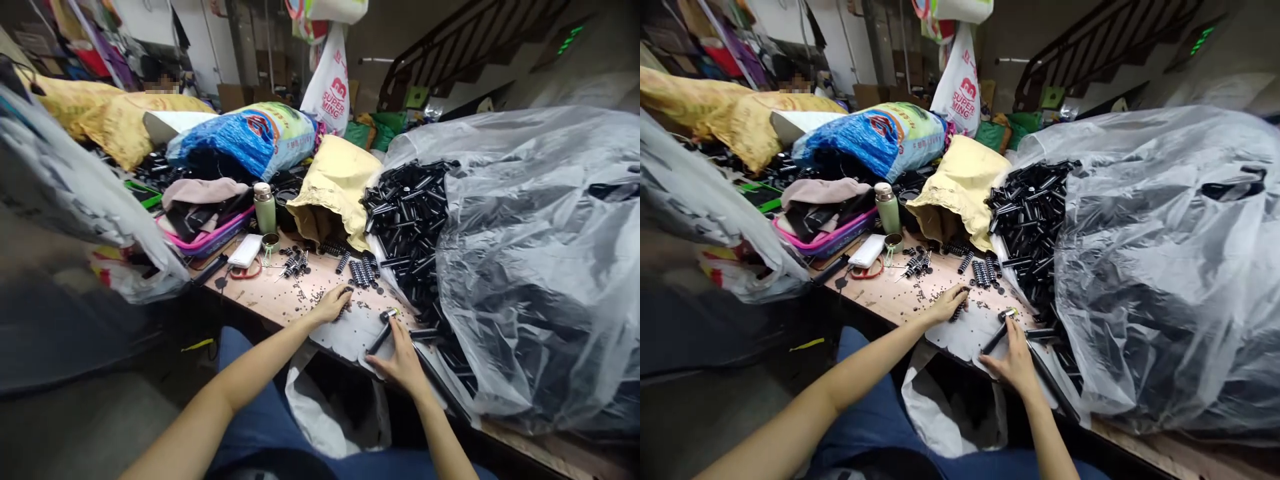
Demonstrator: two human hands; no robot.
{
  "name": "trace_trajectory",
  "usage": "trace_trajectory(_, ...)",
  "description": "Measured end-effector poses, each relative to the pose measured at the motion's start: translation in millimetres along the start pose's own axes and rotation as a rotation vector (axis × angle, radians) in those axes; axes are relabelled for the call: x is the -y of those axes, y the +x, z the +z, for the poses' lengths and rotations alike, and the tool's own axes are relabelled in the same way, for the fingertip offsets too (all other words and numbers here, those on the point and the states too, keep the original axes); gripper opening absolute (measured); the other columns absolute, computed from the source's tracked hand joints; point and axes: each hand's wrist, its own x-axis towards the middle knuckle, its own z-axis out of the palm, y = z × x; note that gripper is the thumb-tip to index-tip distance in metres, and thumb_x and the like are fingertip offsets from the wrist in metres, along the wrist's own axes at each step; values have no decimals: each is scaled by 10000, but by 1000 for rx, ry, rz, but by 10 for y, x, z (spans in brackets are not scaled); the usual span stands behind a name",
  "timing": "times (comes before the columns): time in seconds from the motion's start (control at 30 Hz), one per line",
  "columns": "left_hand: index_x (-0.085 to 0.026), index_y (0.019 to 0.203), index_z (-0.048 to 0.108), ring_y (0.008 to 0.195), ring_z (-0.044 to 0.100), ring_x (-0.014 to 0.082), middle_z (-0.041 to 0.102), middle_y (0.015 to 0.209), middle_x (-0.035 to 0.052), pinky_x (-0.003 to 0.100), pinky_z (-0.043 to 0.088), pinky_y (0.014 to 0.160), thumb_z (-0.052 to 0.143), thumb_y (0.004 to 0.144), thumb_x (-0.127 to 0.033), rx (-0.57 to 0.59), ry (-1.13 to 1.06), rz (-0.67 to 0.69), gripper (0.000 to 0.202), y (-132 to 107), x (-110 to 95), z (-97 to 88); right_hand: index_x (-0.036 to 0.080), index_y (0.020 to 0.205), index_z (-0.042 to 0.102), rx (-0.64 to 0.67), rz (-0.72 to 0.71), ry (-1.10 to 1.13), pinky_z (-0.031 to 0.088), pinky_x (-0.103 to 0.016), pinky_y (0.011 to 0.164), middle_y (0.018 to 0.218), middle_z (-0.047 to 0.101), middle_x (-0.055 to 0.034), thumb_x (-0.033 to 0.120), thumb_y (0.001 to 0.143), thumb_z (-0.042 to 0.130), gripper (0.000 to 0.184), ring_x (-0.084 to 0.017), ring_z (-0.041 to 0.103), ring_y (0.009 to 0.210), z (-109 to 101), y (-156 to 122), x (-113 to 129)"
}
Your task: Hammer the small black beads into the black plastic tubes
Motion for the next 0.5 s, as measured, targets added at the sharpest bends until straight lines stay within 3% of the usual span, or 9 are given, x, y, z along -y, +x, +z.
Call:
trace_trajectory(0.07,-177,1136,545,528,520,99,551,692,-22,231,436,536,506,894,-436,-38,-241,-105,357,-20,3,10,143,1432,303,1,2,-4,390,-576,1043,1377,437,-201,555,598,777,1044,-382,426,1291,-49,56,84)
trace_trajectory(0.17,-163,1076,546,447,460,56,522,683,-36,176,350,419,564,861,-448,-45,-438,-210,357,-116,-108,-12,132,1465,226,-6,-22,57,345,-556,1093,1426,378,-204,550,660,739,1042,-374,353,1347,-185,196,416)
trace_trajectory(0.27,-149,1017,573,400,437,37,527,692,-33,159,289,353,611,820,-484,4,-468,-221,391,-238,-251,-35,155,1500,89,3,-86,182,357,-538,1100,1483,288,-193,512,619,790,1181,-346,299,1382,-294,409,848)
trace_trajectory(0.33,-145,1031,586,391,447,37,546,710,-23,161,288,336,608,810,-519,13,-458,-198,434,-320,-332,-41,165,1499,89,6,-130,231,377,-530,1093,1469,289,-191,463,603,814,1190,-336,292,1381,-326,535,1083)
trace_trajectory(0.5,-144,1126,599,333,390,26,506,608,-52,155,244,310,621,800,-529,-52,-473,-137,504,-456,-445,-72,185,1472,175,10,-196,319,407,-504,1084,1434,305,-170,414,602,820,1107,-317,280,1385,-334,612,1326)
